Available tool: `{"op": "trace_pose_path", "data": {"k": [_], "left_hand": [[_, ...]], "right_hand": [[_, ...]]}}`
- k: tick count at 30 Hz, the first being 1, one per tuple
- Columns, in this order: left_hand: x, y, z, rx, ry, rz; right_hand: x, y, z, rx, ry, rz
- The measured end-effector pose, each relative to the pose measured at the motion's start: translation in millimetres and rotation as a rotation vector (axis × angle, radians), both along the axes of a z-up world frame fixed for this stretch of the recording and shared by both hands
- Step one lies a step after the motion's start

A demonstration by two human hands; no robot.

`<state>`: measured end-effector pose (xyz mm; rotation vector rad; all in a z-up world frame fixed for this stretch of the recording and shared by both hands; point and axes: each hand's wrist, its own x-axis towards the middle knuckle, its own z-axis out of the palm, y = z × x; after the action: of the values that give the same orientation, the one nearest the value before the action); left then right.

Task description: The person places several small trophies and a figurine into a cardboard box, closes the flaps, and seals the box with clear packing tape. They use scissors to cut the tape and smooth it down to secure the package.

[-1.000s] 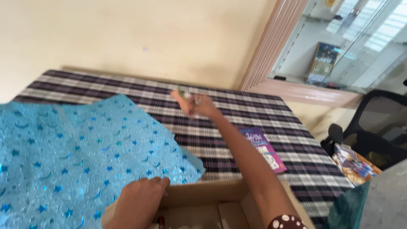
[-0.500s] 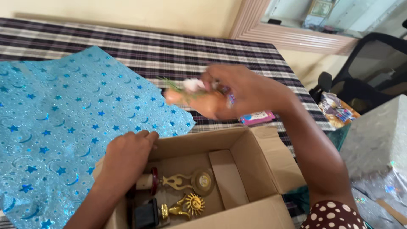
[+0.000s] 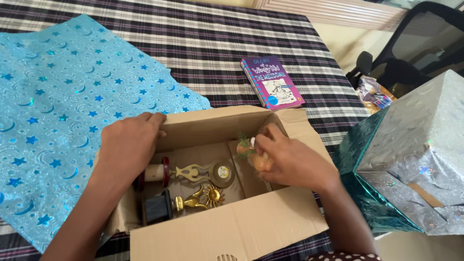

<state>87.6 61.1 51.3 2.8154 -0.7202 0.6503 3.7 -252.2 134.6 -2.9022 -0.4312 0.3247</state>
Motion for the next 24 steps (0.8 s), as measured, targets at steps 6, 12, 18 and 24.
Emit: {"op": "trace_pose_path", "data": {"k": [6,12,18,24], "left_hand": [[-2,-2,4,-0.05,-0.013,0.003],[0,-1,0,-0.061,0.033,0.008],[7,23,-3,-0.175,-0.007,-0.157],[12,98,11,-0.174,0.693,0.318]], "right_hand": [[7,4,-29,-0.014,0.057,-0.054],[5,3,-39,-0.054,-0.006,-0.079],[2,-6,-27,0.121,-0.408,-0.03],[4,-62,-5,0.192,-0.651,-0.079]]}}
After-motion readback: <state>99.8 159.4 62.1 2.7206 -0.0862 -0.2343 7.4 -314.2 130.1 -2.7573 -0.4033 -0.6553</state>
